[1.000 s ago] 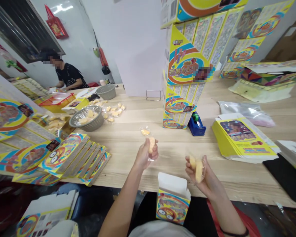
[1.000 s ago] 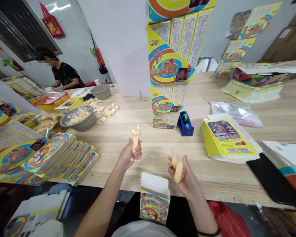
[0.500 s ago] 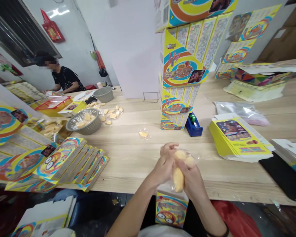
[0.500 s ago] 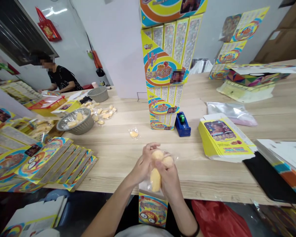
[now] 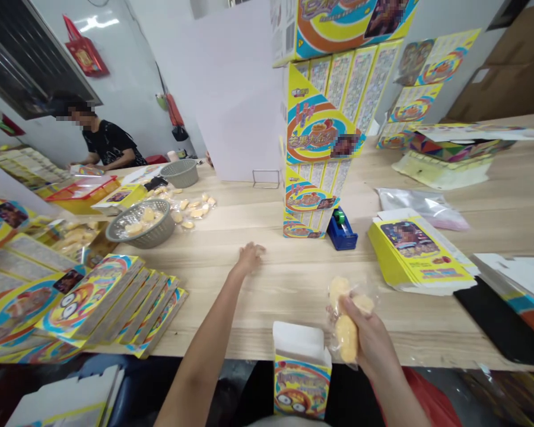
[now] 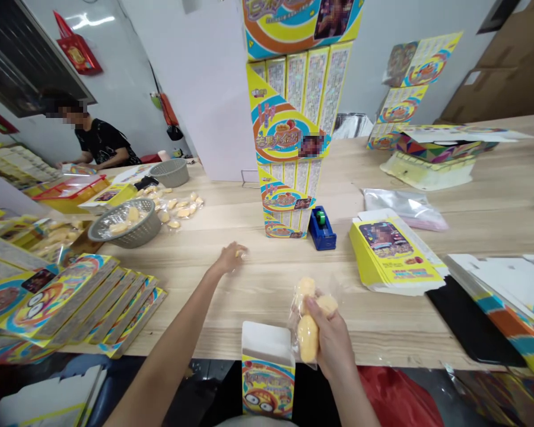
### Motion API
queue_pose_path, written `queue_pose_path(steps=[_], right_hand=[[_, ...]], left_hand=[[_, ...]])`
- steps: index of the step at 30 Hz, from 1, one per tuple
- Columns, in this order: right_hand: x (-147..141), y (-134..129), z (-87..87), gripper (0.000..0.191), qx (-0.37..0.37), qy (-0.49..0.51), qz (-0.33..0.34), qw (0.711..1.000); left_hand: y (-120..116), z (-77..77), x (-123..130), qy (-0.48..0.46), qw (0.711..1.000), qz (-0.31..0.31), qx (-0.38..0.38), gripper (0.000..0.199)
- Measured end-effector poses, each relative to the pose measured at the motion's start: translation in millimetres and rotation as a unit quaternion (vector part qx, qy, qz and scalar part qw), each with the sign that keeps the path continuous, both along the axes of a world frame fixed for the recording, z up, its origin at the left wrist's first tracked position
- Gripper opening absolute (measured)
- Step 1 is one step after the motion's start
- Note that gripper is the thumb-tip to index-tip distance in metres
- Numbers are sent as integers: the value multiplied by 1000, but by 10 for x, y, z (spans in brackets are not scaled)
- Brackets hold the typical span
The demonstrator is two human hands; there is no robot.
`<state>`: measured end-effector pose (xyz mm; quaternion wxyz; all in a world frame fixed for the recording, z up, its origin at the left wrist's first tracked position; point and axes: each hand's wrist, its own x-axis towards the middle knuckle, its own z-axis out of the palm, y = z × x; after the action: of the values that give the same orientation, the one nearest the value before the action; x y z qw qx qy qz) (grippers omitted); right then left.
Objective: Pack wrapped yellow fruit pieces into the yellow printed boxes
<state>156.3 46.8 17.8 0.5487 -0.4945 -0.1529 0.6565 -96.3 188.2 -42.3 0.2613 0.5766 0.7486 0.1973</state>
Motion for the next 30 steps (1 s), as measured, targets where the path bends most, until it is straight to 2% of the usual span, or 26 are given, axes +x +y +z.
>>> queue_pose_path(steps=[3, 5, 6, 10, 12, 14, 17, 19, 20, 23, 24, 27, 30], right_hand=[[-57, 8, -17, 39, -11, 16, 1, 1000], [-85, 10, -12, 37, -4, 23, 2, 1000], [-90, 9, -8, 37, 1, 24, 3, 1000], [-39, 0, -15, 40, 12, 22, -10, 1000], [11, -2, -34, 42, 9, 16, -18, 1000], [55, 2, -51, 42, 2, 10, -20, 1000], [81, 9, -41, 43, -2, 15, -32, 999], [75, 6, -7, 45, 3, 19, -45, 999], [69, 0, 14, 46, 4, 20, -44, 999], [63, -29, 64, 47, 5, 16, -28, 999], [66, -41, 72, 46, 8, 14, -24, 1000], [86, -73, 68, 43, 11, 7, -24, 1000], [97, -100, 55, 43, 4, 1, -34, 999]], left_hand=[[-75, -80, 19, -7, 1000, -4, 8, 66], [-121, -122, 72, -21, 999, 16, 24, 75], [-148, -138, 101, -34, 998, 27, 34, 68], [-278, -118, 167, -125, 986, 74, 82, 16], [-348, -37, 164, -191, 971, 102, 104, 16], [-423, 95, 156, -270, 947, 129, 117, 26], [-587, 357, 200, -388, 904, 142, 108, 40], [-754, 549, 298, -473, 867, 129, 90, 38], [-853, 644, 368, -528, 837, 116, 81, 36], [-1171, 915, 621, -686, 723, 58, 59, 32], [-1269, 999, 703, -717, 694, 29, 55, 30], [-1501, 1223, 891, -756, 651, -62, 36, 34], [-1642, 1410, 977, -797, 594, -111, -17, 62]])
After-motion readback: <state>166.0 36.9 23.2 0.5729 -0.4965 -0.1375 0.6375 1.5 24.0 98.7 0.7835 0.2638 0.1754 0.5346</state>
